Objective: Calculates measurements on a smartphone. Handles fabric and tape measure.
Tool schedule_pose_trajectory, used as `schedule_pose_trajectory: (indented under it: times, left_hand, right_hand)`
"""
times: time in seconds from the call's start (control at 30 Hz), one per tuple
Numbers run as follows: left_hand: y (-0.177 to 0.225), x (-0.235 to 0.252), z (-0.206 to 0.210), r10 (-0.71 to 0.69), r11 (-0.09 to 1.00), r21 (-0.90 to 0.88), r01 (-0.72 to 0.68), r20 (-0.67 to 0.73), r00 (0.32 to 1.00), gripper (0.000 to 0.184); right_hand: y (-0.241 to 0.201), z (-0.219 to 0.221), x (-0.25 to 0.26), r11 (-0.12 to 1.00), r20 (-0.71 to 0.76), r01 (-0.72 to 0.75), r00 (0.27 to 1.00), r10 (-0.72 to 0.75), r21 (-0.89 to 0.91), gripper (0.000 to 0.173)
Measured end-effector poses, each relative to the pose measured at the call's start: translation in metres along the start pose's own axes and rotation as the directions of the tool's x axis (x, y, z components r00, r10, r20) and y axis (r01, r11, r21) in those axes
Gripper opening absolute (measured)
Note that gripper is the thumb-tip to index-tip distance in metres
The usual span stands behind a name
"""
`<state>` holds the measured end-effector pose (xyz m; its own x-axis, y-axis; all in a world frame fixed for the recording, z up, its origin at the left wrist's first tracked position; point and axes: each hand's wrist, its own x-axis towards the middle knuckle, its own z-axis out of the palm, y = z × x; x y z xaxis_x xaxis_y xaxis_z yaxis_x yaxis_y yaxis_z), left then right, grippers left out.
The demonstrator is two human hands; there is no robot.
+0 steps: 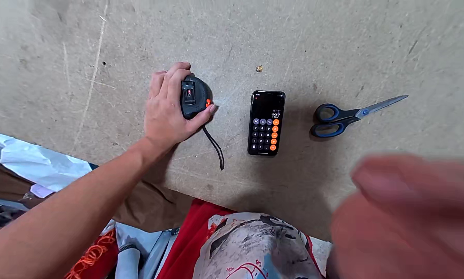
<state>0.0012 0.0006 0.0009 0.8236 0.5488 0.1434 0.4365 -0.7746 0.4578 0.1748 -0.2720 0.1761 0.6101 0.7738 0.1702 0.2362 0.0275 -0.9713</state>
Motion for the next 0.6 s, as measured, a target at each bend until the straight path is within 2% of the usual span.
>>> schedule_pose_trajectory:
  times: [0.07,0.1,0.17,0.37,0.6]
  left_hand:
    - [0.000,0.000,0.000,0.008,1.000,-0.008,-0.008,-0.013,1.000,0.081]
    - [0.000,0.000,0.000,0.009,1.000,-0.006,-0.009,-0.010,1.000,0.081]
    - [0.000,0.001,0.000,0.007,1.000,0.000,-0.007,-0.008,1.000,0.082]
    - [-0.002,0.000,0.001,0.026,1.000,-0.009,-0.026,-0.019,0.999,0.081]
    - [-0.002,0.001,0.001,0.031,0.999,-0.007,-0.031,-0.026,0.999,0.080]
  right_hand:
    - [0.064,0.010,0.007,0.888,0.033,0.140,0.990,-0.140,-0.438,0.017]
    - [0.088,0.014,0.008,0.824,0.070,0.155,0.988,-0.140,-0.545,0.020]
    - [0.119,0.017,0.006,0.748,0.134,0.144,0.988,-0.075,-0.648,0.022]
    - [0.145,0.017,-0.009,0.658,0.167,0.114,0.986,0.018,-0.745,0.020]
    - [0.142,0.016,-0.010,0.721,0.037,0.097,0.994,-0.099,-0.687,0.021]
